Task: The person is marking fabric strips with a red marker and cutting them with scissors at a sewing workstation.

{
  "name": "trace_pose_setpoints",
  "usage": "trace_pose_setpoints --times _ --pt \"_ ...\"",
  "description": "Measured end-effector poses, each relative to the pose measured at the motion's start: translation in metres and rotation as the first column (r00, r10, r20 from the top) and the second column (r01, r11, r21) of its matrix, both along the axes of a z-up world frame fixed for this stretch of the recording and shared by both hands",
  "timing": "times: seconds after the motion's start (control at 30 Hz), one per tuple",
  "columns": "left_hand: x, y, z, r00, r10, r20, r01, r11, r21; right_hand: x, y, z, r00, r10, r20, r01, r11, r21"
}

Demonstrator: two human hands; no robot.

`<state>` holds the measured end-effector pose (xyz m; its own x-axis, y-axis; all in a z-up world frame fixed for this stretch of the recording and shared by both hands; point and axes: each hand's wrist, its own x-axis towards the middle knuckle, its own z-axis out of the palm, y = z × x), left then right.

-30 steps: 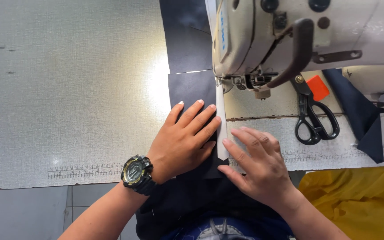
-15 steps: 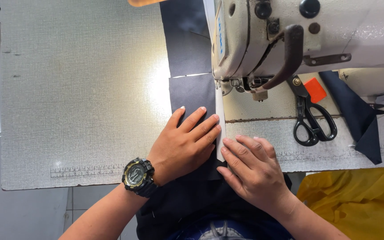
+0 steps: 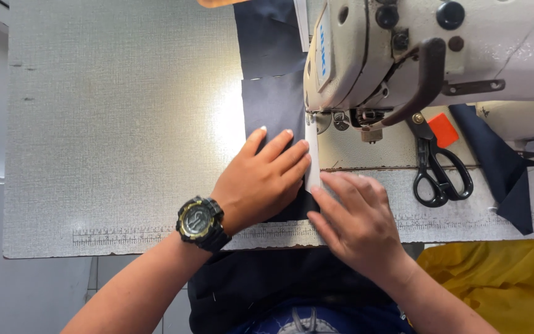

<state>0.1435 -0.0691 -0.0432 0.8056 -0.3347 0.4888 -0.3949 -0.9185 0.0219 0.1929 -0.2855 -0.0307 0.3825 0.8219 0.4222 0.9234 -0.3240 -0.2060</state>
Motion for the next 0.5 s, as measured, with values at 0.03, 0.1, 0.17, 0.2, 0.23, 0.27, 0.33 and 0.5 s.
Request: trace_pose_setpoints --times 0.03,0.1,0.17,0.2,0.23,0.27,0.33,0.5 --pt "-0.003 -0.002 0.000 1.000 0.004 -0.002 -0.004 1.000 0.000 -0.003 -0.001 -0.002 1.000 0.004 -0.002 -0.004 1.000 0.000" --pt "-0.012 -0.006 0.000 0.999 -0.015 -0.028 0.014 1.000 -0.023 -0.012 -0.004 -0.005 1.000 0.002 0.003 -0.002 1.000 0.021" --pt "-0.020 -0.009 0.001 0.998 -0.024 -0.052 0.022 0.999 -0.041 -0.014 -0.006 -0.008 1.000 -0.002 0.009 0.002 1.000 0.028" --pt "-0.023 -0.010 0.001 0.997 -0.031 -0.072 0.027 0.998 -0.059 -0.014 -0.007 -0.009 1.000 -0.004 0.018 0.003 0.999 0.034" --pt "-0.025 -0.011 0.000 0.997 -0.036 -0.071 0.032 0.998 -0.059 -0.014 -0.008 -0.010 1.000 -0.009 0.018 0.008 0.999 0.034" --pt "-0.027 -0.011 -0.002 0.997 -0.035 -0.074 0.030 0.997 -0.071 -0.014 -0.008 -0.010 1.000 -0.003 0.030 0.002 0.999 0.035" --pt "-0.029 -0.012 -0.003 0.997 -0.034 -0.075 0.028 0.996 -0.083 -0.014 -0.008 -0.010 0.999 0.003 0.044 -0.004 0.999 0.037" --pt "-0.030 -0.011 -0.005 0.997 -0.029 -0.077 0.022 0.995 -0.095 -0.014 -0.008 -0.009 0.998 0.000 0.064 -0.001 1.000 0.006"
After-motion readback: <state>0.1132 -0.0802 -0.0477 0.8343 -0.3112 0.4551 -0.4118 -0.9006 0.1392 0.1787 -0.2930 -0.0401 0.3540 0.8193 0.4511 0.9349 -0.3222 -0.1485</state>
